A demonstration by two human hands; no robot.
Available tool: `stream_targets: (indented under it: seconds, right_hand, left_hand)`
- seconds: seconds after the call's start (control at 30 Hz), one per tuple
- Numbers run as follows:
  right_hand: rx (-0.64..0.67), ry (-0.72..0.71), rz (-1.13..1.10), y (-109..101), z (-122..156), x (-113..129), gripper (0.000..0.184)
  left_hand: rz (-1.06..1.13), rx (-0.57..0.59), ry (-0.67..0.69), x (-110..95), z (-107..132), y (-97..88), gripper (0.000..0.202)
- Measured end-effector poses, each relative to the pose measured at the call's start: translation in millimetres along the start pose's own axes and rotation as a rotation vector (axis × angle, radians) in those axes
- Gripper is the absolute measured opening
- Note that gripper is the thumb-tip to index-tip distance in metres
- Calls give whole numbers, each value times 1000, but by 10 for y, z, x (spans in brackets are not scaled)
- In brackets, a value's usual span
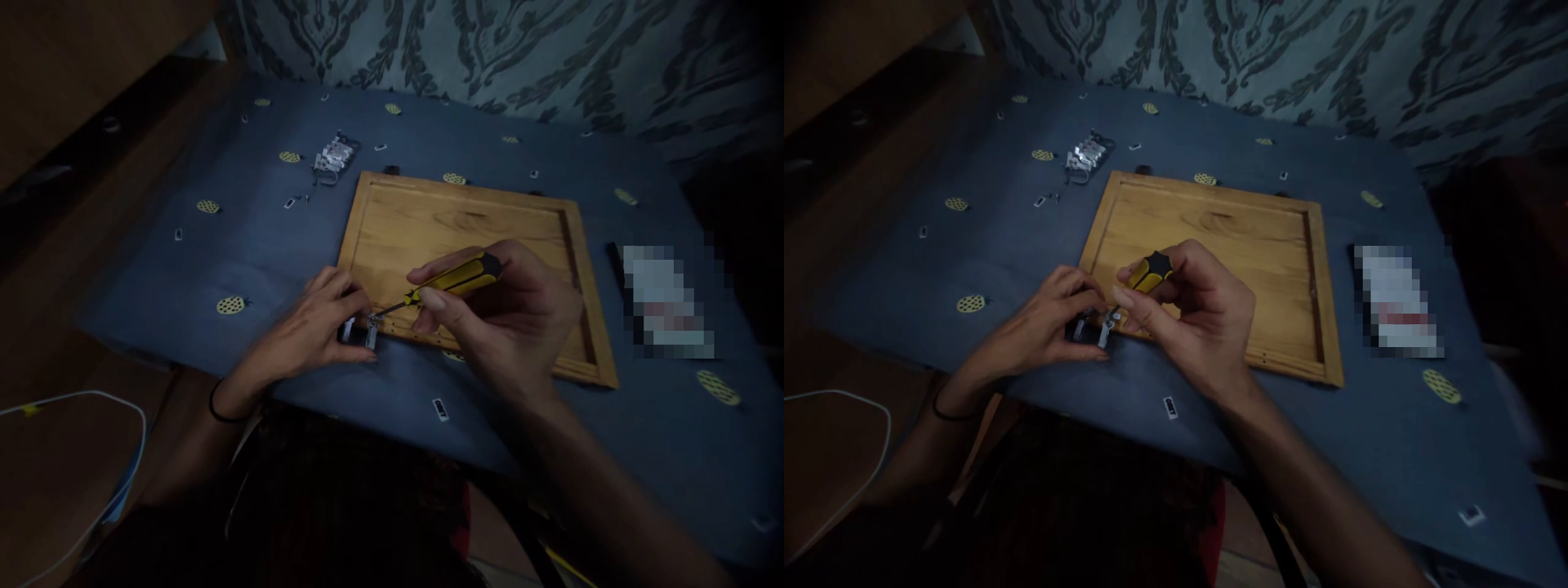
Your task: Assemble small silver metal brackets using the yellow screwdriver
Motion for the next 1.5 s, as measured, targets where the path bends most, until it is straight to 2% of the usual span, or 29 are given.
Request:
stream_targets:
  seconds: [0.13, 0.27, 0.37, 0.47, 0.67, 0.83, 0.93, 1.17, 1.5]
  right_hand:
    - [43, 49, -4, 12, -12, -6, 24]
    - [138, 68, -7, 46, -21, 6, 25]
    - [171, 79, 10, 52, -17, -4, 17]
    - [138, 92, 26, 29, -15, -24, 16]
    - [87, 99, -35, 46, -24, -7, 34]
    - [76, 97, -16, 53, -12, 5, 40]
    - [63, 81, 6, 43, 9, 0, 38]
    - [-92, -88, -41, -58, -3, 93, 23]
    - [-48, -21, -4, -23, 2, 19, 27]
  left_hand:
    - [7, 20, -24, 3, -2, 2, 48]
    - [-18, -5, -8, 9, 0, -1, 48]
    - [-23, -16, 2, 15, 1, 3, 49]
    - [-15, 4, -8, 16, 1, 11, 48]
    - [-29, 14, -17, 8, -3, 7, 50]
    - [-43, -2, -6, 18, -4, 11, 52]
    - [-45, 11, -15, 21, -6, 18, 51]
    - [-12, -12, -8, 17, -2, -1, 50]
    - [5, -4, -16, 25, 2, -4, 48]
Point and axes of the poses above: each hand's wrist, its own z-axis away from the middle knuckle, its own y-axis out of the palm, x = y × z, the point moved 8 cm from there along -z, towards the middle knuckle, and after that the axes turned 2 degrees about -z, right-handed, at the moved point
